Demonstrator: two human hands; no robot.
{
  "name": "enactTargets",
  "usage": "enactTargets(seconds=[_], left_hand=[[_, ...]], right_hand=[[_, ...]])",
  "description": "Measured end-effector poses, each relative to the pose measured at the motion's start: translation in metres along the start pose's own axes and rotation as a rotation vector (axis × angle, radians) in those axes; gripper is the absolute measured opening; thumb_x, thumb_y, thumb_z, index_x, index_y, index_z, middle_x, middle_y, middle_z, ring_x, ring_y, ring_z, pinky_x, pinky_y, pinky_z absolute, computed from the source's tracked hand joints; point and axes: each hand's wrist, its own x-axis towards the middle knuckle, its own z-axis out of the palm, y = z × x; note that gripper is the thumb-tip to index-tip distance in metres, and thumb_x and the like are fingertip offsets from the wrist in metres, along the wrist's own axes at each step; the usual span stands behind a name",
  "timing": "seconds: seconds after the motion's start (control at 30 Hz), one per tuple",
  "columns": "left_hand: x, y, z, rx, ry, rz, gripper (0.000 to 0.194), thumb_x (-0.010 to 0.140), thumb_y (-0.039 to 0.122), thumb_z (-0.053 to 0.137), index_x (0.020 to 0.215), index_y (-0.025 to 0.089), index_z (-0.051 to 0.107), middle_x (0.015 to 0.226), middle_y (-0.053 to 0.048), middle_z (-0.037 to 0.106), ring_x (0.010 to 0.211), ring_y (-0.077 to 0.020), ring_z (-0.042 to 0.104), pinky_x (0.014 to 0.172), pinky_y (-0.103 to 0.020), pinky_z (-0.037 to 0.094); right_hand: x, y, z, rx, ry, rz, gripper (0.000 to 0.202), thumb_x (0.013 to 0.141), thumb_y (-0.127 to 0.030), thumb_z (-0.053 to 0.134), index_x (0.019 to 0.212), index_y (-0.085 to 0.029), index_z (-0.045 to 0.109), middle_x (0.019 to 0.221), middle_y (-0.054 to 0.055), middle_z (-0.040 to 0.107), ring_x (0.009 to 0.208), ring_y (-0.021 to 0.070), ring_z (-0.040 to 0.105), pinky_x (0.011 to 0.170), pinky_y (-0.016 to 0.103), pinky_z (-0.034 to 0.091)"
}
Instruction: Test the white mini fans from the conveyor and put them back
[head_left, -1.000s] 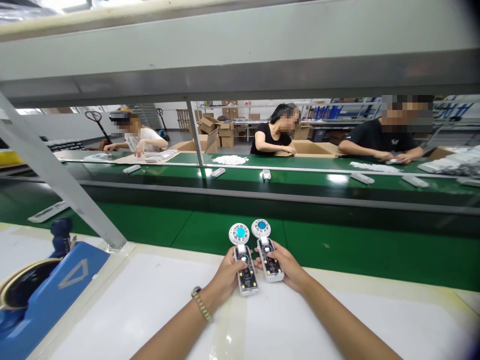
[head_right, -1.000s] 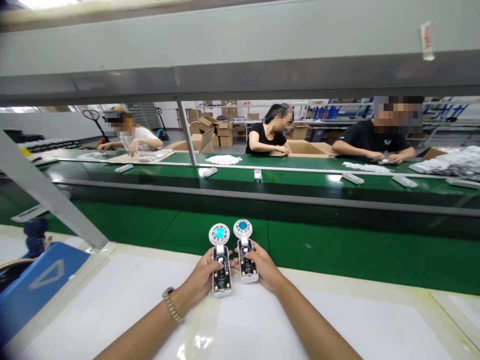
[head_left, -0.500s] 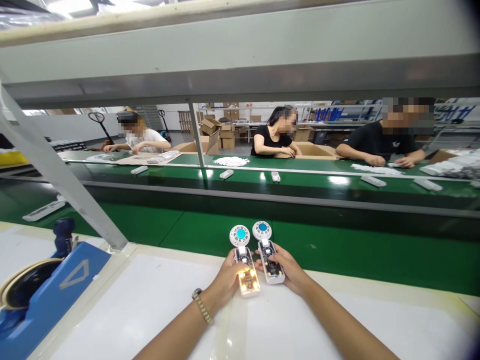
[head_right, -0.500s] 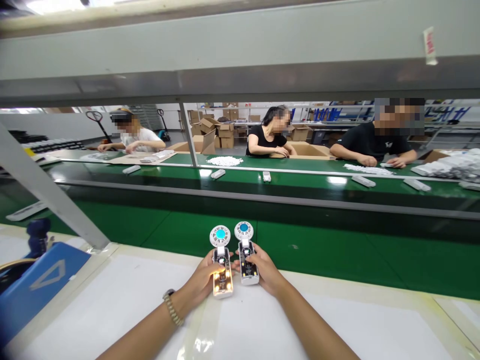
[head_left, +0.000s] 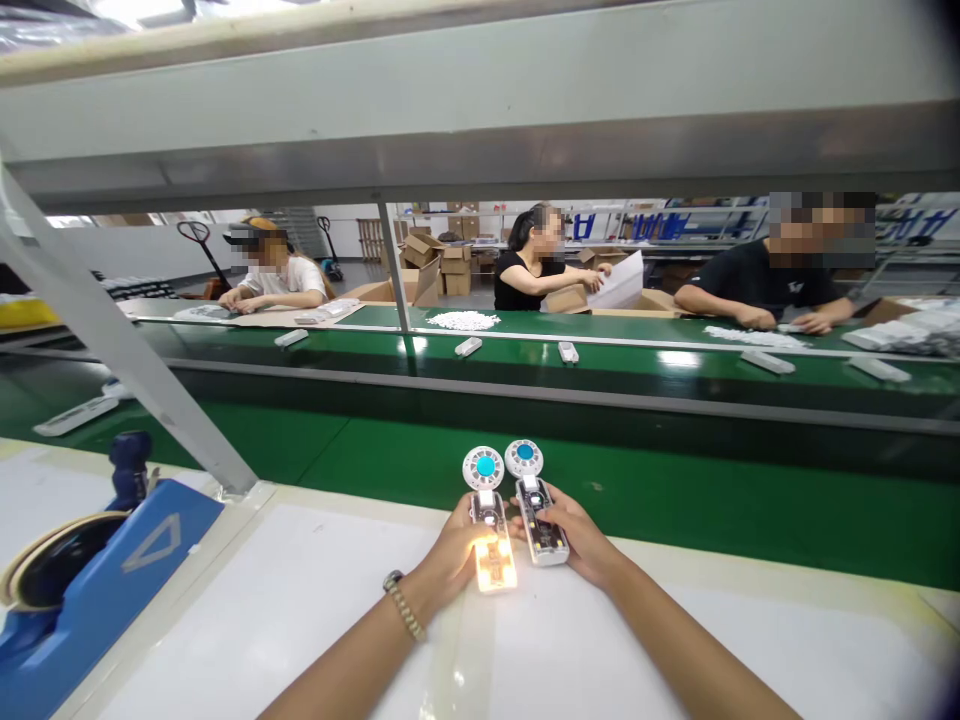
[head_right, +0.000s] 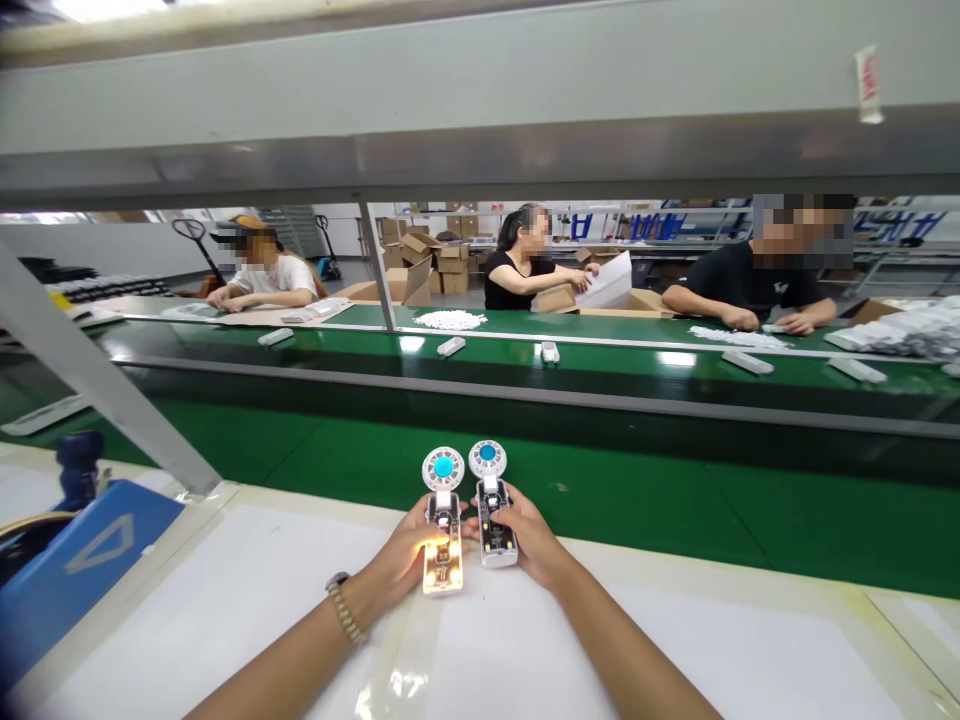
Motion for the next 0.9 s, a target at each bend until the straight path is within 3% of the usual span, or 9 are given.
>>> enactTargets(seconds=[0.37,0.9], left_hand=[[-0.0029,0.002,0.0032,-0.024,-0.013,0.01,0.047,0.053,-0.003,0.053,0.096,0.017,0.046,0.099,-0.007,0.06,0.076,-0.0207,0.063,0.075,-0.041,0.051],[-0.0016,0.0008,0.0028,0.01,-0.021,0.006,0.054,0.053,-0.002,0.059,0.101,0.016,0.044,0.095,-0.007,0.06,0.078,-0.021,0.062,0.075,-0.039,0.049]], right_hand=[[-0.0021,-0.0021,0.0029,0.0,-0.008,0.005,0.039,0.063,-0.014,0.064,0.1,-0.018,0.054,0.093,0.006,0.067,0.081,0.0211,0.065,0.078,0.039,0.05],[-0.0016,-0.0009,0.002,0.0,-0.054,-0.005,0.043,0.059,-0.009,0.059,0.101,-0.019,0.052,0.094,0.006,0.067,0.083,0.0225,0.065,0.085,0.044,0.046]])
